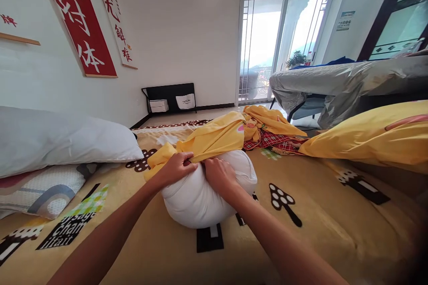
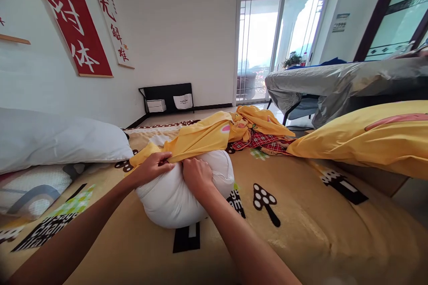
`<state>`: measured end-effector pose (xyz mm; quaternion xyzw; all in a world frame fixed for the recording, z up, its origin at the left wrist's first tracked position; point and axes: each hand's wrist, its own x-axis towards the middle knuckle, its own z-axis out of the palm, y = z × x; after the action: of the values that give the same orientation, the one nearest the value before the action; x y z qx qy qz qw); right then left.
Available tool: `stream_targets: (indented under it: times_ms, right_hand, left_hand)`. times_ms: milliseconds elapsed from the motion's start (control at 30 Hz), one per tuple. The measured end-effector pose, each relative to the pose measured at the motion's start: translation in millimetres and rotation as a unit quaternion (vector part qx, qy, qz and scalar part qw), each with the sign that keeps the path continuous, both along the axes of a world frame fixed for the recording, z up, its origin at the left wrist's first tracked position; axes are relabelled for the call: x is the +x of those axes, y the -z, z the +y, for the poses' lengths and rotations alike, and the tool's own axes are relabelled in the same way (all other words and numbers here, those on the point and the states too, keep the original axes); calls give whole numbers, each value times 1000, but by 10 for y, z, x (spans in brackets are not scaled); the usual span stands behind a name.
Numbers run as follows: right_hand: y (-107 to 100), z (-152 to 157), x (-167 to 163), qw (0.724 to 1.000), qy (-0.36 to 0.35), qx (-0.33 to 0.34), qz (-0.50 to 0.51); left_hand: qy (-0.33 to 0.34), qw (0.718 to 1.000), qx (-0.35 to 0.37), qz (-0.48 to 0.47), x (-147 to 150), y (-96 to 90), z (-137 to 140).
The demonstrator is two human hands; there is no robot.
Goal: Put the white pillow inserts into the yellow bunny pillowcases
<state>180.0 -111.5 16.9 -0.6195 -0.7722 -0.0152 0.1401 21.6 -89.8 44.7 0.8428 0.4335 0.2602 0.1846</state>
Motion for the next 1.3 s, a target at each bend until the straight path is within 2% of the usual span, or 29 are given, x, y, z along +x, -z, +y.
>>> stream_targets:
  times_ms: [100,267,333,367,433,500,533,567,700,733,833,900,1000,1167,1300]
  right_hand:
    - [-12,1,59,999,2,36,15]
    - [-68,-134,90,993,0,109,41]
    - [-62,-273,24,981,-4,196,7]
    - [-40,-364,-32,963,-25,267,-20]
    - [43,-569,-180,906,-121,400,-65]
    - [162,-738,-348,852,-240,457,-84]
    - [222,-784,-424,841,-271,460,-86]
    - [277,-796,-487,843,-274,454,-86]
    - [393,-590,-523,872,-203,436,-92]
    - [402,-527,-484,865,-213,443,-98]
    - [439,-441,-362,819,-298,477,-115]
    - [484,-463,-340,814,-327,466,-117]
    - [566,-514,-421,842,-306,429,-115]
    - [657,-478,-605,833,-302,446,-126]
    - [638,-416,-678,859,-273,411,-137]
  left_hand:
    - [-9,998,-32,52,-56,-54,-112]
    - [-64,995,-71,1,-222,85,-139]
    - [-62,995,-81,-20,-304,145,-131]
    - [-60,994,-82,-31,-341,163,-127]
    - [-59,994,-78,-53,-404,175,-114]
    - [-62,992,-76,-78,-442,161,-90]
    - [-57,991,-80,-91,-451,149,-74]
    - [-47,990,-86,-104,-454,137,-57]
    - [-9,982,-113,-148,-423,106,11]
    - [-3,980,-127,-156,-413,105,24]
    - [14,962,-200,-186,-399,120,53]
    - [16,955,-219,-198,-403,138,68]
    - [-5,968,-174,-181,-418,169,89]
    - [-49,978,-125,-158,-420,207,136]
    - [-105,981,-65,-148,-390,226,179]
